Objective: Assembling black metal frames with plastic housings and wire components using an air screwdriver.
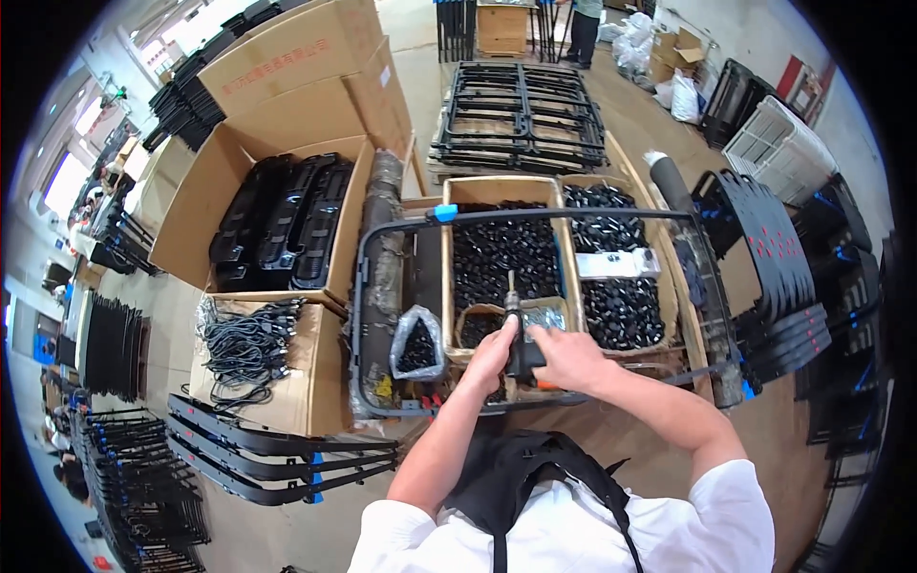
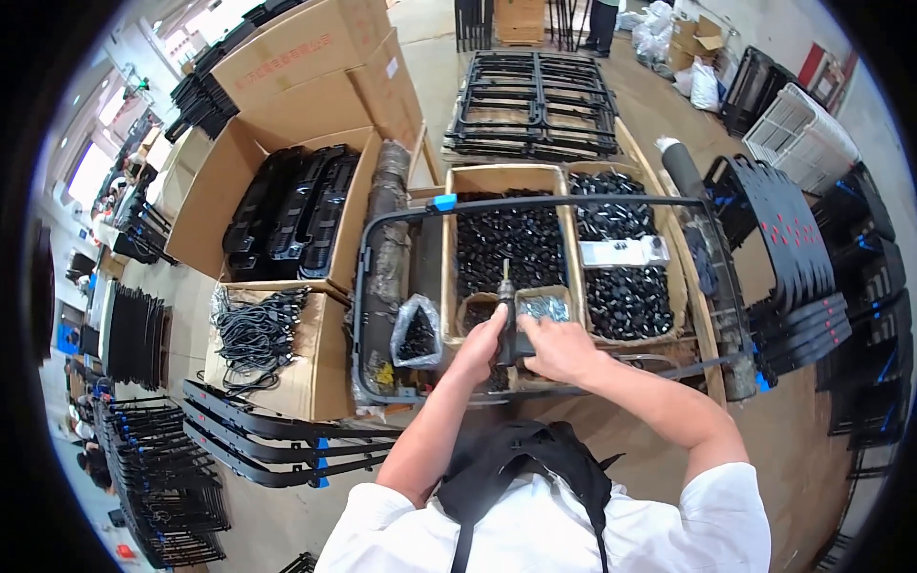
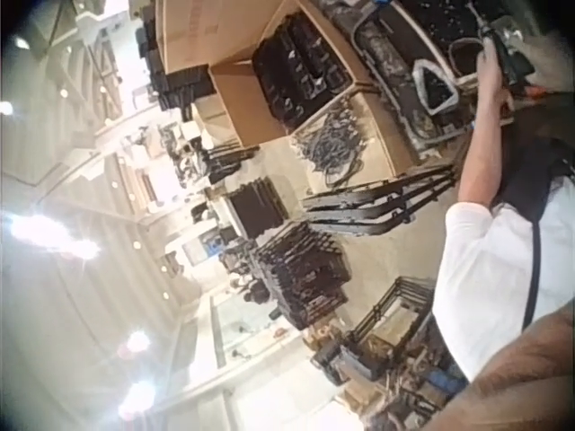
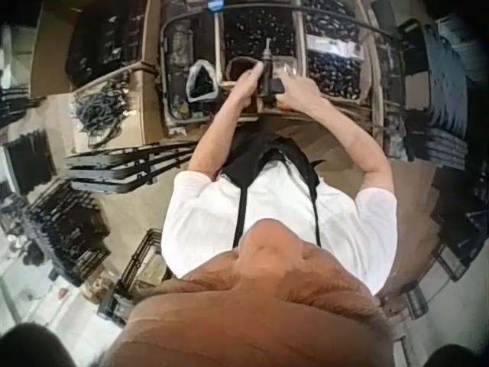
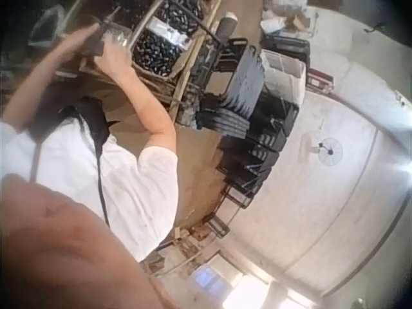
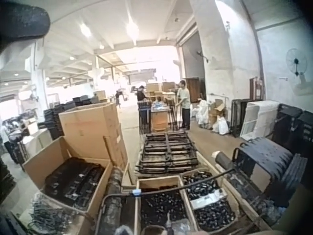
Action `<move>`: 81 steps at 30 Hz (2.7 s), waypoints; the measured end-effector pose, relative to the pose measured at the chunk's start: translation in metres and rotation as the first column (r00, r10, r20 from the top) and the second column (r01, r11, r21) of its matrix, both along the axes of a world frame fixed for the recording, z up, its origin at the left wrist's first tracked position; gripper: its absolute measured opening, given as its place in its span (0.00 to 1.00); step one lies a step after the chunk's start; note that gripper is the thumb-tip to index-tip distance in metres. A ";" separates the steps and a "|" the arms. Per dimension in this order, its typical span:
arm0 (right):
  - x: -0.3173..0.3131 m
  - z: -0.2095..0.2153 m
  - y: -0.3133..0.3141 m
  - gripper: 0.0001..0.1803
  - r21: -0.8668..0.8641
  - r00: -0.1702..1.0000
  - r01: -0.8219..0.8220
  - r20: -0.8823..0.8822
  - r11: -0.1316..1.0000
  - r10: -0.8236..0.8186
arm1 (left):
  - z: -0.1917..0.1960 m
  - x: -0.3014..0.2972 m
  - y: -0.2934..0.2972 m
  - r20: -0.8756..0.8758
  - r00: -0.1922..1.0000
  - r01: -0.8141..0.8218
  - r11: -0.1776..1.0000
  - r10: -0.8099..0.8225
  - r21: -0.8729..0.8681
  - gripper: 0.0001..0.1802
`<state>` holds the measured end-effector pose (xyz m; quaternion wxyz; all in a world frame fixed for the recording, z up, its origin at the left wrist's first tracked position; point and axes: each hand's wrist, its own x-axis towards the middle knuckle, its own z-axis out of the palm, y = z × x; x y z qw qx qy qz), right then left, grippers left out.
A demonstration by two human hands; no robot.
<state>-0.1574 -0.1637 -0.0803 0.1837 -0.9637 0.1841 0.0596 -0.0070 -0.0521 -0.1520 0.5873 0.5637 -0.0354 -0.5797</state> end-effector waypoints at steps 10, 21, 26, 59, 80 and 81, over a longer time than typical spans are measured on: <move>0.191 -0.096 0.007 0.45 0.043 0.995 -0.047 0.088 0.998 0.043 | -0.093 0.159 -0.003 0.720 0.683 -0.373 0.907 0.124 0.197 0.31; 0.229 -0.116 -0.026 0.47 -0.014 0.994 -0.069 0.085 0.997 0.070 | -0.106 0.193 -0.033 0.684 0.711 -0.387 0.903 0.163 0.186 0.30; 0.231 -0.113 -0.027 0.46 0.030 0.995 -0.079 0.070 0.996 0.076 | -0.103 0.194 -0.030 0.715 0.681 -0.397 0.900 0.159 0.178 0.30; 0.242 -0.124 -0.054 0.59 0.210 0.988 -0.067 0.151 0.975 0.036 | -0.081 0.217 -0.054 0.749 0.633 -0.236 0.872 -0.198 0.430 0.37; 0.233 -0.118 -0.032 0.28 0.229 0.976 -0.065 0.216 0.971 0.015 | -0.085 0.211 -0.045 0.743 0.649 -0.278 0.859 -0.162 0.430 0.41; 0.232 -0.119 -0.031 0.28 0.228 0.975 -0.069 0.223 0.971 0.017 | -0.085 0.211 -0.045 0.744 0.647 -0.279 0.855 -0.169 0.437 0.41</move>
